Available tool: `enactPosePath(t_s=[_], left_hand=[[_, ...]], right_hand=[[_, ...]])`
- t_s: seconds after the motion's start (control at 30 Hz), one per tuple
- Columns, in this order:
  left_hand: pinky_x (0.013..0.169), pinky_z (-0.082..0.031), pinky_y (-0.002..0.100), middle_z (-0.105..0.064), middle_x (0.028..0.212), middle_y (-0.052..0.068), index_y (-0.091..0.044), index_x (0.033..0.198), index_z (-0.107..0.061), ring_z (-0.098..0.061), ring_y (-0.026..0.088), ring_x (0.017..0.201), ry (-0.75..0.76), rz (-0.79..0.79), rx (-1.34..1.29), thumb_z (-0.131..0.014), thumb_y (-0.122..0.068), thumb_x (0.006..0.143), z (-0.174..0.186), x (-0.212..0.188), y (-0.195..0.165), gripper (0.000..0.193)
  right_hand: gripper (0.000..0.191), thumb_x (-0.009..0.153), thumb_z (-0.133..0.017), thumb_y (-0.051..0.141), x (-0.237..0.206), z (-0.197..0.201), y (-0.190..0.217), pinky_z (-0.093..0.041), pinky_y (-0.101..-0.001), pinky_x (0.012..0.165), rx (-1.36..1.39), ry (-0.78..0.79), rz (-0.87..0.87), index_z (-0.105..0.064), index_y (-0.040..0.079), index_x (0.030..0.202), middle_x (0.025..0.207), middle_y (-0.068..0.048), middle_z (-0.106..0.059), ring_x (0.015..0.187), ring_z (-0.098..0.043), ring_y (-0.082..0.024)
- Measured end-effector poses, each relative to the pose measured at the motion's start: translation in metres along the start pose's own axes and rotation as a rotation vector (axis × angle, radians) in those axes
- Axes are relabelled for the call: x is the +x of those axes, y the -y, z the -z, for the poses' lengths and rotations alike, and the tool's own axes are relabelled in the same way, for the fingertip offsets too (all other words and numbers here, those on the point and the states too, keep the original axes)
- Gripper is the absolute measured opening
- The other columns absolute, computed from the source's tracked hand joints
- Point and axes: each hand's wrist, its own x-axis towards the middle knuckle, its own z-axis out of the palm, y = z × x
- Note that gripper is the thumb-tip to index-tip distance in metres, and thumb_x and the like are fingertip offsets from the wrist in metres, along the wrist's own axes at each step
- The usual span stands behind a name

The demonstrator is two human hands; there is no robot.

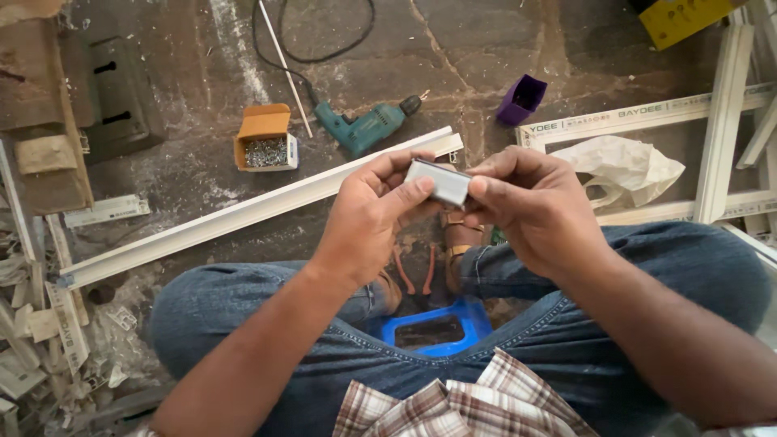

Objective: The person sits on the floor and files a small metal block with a flat file, at times gripping it with pliers while filing. They then fit the filed block into a white frame profile on the floor and pick up a power drill.

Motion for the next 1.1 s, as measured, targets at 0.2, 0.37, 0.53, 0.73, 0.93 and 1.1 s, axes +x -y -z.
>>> enactPosePath(t_s=[0.2, 0.37, 0.53, 0.73, 0.93, 1.1], left_hand=[[0.097, -0.06, 0.033, -0.072, 0.116, 0.012, 0.005, 0.131, -0.062, -0.071, 0.019, 0.107, 0.041, 0.03, -0.02, -0.07, -0.008, 0.096, -0.005, 0.001, -0.005, 0.038], [0.1, -0.062, 0.032, -0.072, 0.12, 0.011, 0.004, 0.134, -0.061, -0.07, 0.017, 0.11, 0.083, -0.315, 0.338, -0.079, -0.015, 0.095, -0.02, 0.021, -0.02, 0.047], [0.111, -0.06, 0.032, -0.068, 0.13, 0.011, -0.002, 0.143, -0.053, -0.069, 0.018, 0.122, 0.323, -0.555, 0.409, -0.079, -0.013, 0.104, -0.015, 0.08, -0.032, 0.048], [0.108, -0.059, 0.037, -0.061, 0.145, 0.013, -0.007, 0.153, -0.037, -0.067, 0.024, 0.128, 0.021, -0.311, 0.622, -0.081, -0.018, 0.092, 0.056, 0.165, 0.043, 0.076], [0.112, -0.039, 0.051, -0.05, 0.146, 0.023, 0.001, 0.146, -0.045, -0.048, 0.042, 0.133, -0.194, -0.154, 1.682, -0.089, -0.025, 0.074, 0.196, 0.194, 0.152, 0.088], [0.112, -0.037, 0.051, -0.049, 0.142, 0.018, -0.002, 0.138, -0.053, -0.045, 0.039, 0.131, -0.211, -0.115, 1.987, -0.092, -0.029, 0.063, 0.25, 0.203, 0.2, 0.089]], right_hand=[[0.011, 0.101, -0.067, 0.003, 0.0, 0.001, 0.01, -0.06, -0.033, 0.076, 0.057, 0.023, -0.047, -0.065, -0.007, 0.106, 0.098, -0.021, -0.071, 0.084, -0.073, -0.025], [0.017, 0.098, -0.067, 0.004, 0.009, -0.006, 0.044, -0.063, -0.0371, 0.082, -0.133, 0.012, 0.046, -0.066, -0.004, 0.112, 0.103, -0.019, -0.072, 0.087, -0.073, -0.026], [0.019, 0.097, -0.071, 0.001, 0.047, 0.035, 0.104, -0.062, -0.0371, 0.087, -0.47, 0.084, 0.279, -0.067, -0.002, 0.115, 0.106, -0.015, -0.072, 0.092, -0.073, -0.025], [0.024, 0.092, -0.078, -0.002, 0.124, 0.146, 0.076, -0.062, -0.0345, 0.088, -0.848, -0.109, 0.288, -0.07, -0.001, 0.114, 0.106, -0.011, -0.073, 0.093, -0.073, -0.02], [0.029, 0.086, -0.082, 0.003, 0.214, 0.248, -0.117, -0.06, -0.0296, 0.084, -0.628, -0.409, 0.011, -0.071, 0.001, 0.112, 0.102, -0.01, -0.075, 0.091, -0.072, -0.017], [0.028, 0.085, -0.081, 0.006, 0.235, 0.278, -0.177, -0.058, -0.0295, 0.084, -0.712, -0.504, 0.011, -0.072, -0.002, 0.111, 0.102, -0.011, -0.076, 0.091, -0.072, -0.016]])
